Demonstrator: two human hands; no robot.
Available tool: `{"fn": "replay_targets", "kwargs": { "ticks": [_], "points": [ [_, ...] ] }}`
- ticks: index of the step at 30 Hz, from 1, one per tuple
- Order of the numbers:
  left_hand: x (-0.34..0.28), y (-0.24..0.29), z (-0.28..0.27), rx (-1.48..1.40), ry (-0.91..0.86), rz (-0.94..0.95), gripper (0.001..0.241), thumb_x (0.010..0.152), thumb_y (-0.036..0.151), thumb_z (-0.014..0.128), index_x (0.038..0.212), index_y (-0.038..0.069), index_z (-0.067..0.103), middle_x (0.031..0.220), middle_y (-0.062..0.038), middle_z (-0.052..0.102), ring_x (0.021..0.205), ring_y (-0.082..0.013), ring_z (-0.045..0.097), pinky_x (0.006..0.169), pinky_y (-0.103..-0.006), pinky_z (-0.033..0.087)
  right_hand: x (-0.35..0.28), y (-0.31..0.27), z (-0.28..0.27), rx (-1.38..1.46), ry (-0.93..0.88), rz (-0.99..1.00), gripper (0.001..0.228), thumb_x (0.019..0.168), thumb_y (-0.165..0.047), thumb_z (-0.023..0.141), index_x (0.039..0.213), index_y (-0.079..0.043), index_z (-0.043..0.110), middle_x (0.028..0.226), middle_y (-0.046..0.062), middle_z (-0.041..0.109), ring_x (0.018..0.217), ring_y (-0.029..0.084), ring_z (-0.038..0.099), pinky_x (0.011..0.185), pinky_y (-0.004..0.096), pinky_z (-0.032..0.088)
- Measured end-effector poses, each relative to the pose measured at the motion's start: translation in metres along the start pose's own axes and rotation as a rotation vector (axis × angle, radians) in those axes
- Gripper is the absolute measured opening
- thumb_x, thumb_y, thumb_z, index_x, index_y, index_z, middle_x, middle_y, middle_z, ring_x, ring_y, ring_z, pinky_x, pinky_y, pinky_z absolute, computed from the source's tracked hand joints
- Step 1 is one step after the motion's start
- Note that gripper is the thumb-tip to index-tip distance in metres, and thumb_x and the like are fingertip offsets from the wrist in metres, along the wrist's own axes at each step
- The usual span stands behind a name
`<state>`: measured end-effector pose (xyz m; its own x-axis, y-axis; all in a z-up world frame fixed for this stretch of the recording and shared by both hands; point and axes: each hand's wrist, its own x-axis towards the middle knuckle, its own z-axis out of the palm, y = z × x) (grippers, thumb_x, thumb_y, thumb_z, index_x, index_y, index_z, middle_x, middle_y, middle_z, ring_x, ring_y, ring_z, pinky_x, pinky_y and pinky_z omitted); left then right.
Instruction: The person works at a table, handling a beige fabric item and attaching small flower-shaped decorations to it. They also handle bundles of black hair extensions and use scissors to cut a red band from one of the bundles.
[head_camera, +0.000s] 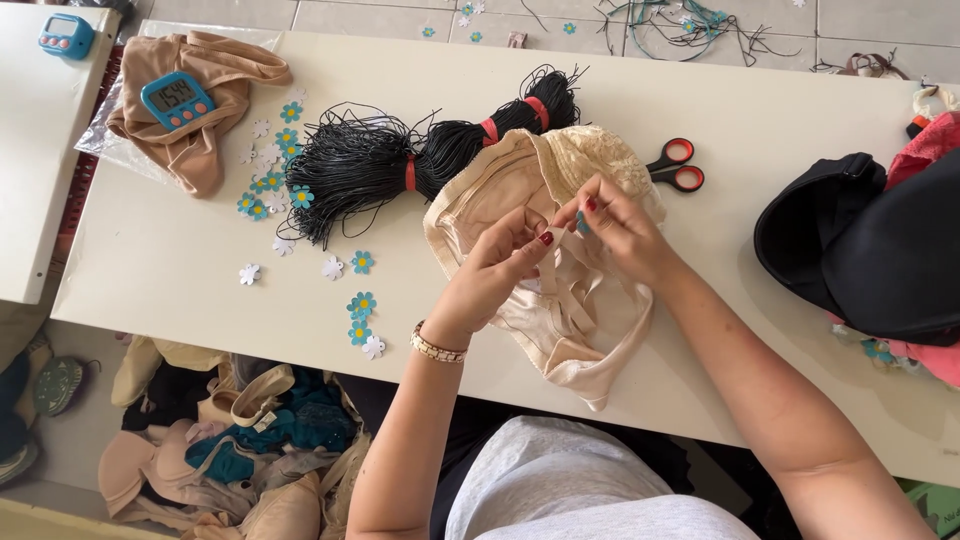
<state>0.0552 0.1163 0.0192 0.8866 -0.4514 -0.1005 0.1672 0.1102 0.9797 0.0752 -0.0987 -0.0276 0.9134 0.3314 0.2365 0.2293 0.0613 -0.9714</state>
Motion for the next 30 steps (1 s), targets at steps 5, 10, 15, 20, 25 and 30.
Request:
{"fn": "replay_targets", "kwargs": {
  "ticks": [5,10,15,20,25,30],
  "points": [
    [-0.016,0.011,-0.003,0.098,-0.007,-0.072,0.015,0.103,0.027,0.058,0.107,0.013,0.054,0.098,-0.002,0.051,0.096,-0.0159,0.055,0.076,-0.037,0.06,-0.005,0.002,0.011,0.049,-0.015,0.067,0.023,0.112,-0.025,0.041,0.107,-0.004,0.051,0.049,-0.003,0.043,0.043,0.004,0.04,0.047,0.017,0.036],
    [-0.017,-0.009,-0.011,0.225,-0.028,-0.109,0.013,0.106,0.024,0.05,0.109,0.011,0.049,0.1,-0.007,0.046,0.097,-0.0218,0.056,0.076,-0.0399,0.062,-0.004,0.029,0.002,0.002,0.016,0.055,0.025,0.112,-0.027,0.041,0.106,-0.006,0.052,0.045,-0.002,0.043,0.039,0.005,0.039,0.043,0.017,0.032],
    [-0.023,-0.007,-0.016,0.488,-0.057,-0.043,0.009,0.107,0.018,0.047,0.113,0.012,0.043,0.099,-0.015,0.044,0.102,-0.0389,0.057,0.085,-0.0549,0.058,-0.003,0.011,0.017,0.119,0.153,-0.024,0.022,0.11,-0.031,0.045,0.1,-0.011,0.05,0.063,0.009,0.06,0.051,0.002,0.04,0.048,0.015,0.029],
    [-0.021,-0.028,-0.019,0.345,-0.113,-0.059,0.007,0.106,0.018,0.048,0.108,0.014,0.042,0.094,-0.007,0.043,0.094,-0.0257,0.054,0.075,-0.0403,0.057,-0.005,0.017,0.013,0.219,0.143,-0.034,0.022,0.109,-0.027,0.046,0.097,-0.009,0.047,0.061,0.012,0.06,0.049,0.008,0.049,0.045,0.017,0.032],
    [-0.027,-0.014,-0.019,0.076,-0.102,-0.06,0.021,0.1,0.006,0.055,0.117,0.01,0.044,0.1,-0.005,0.051,0.079,-0.0116,0.056,0.069,-0.0267,0.056,-0.007,0.028,0.001,0.238,0.201,-0.053,0.023,0.109,-0.028,0.049,0.096,-0.008,0.049,0.053,0.012,0.054,0.045,0.013,0.052,0.046,0.019,0.041],
    [-0.029,-0.008,-0.032,-0.283,0.062,0.196,0.035,0.097,-0.005,0.053,0.125,0.005,0.034,0.112,-0.016,0.053,0.085,-0.0239,0.071,0.073,-0.0383,0.065,-0.01,0.034,-0.004,0.137,0.242,-0.021,0.022,0.11,-0.026,0.05,0.095,-0.009,0.048,0.047,0.01,0.053,0.048,0.014,0.054,0.075,0.029,0.056]
  ]
}}
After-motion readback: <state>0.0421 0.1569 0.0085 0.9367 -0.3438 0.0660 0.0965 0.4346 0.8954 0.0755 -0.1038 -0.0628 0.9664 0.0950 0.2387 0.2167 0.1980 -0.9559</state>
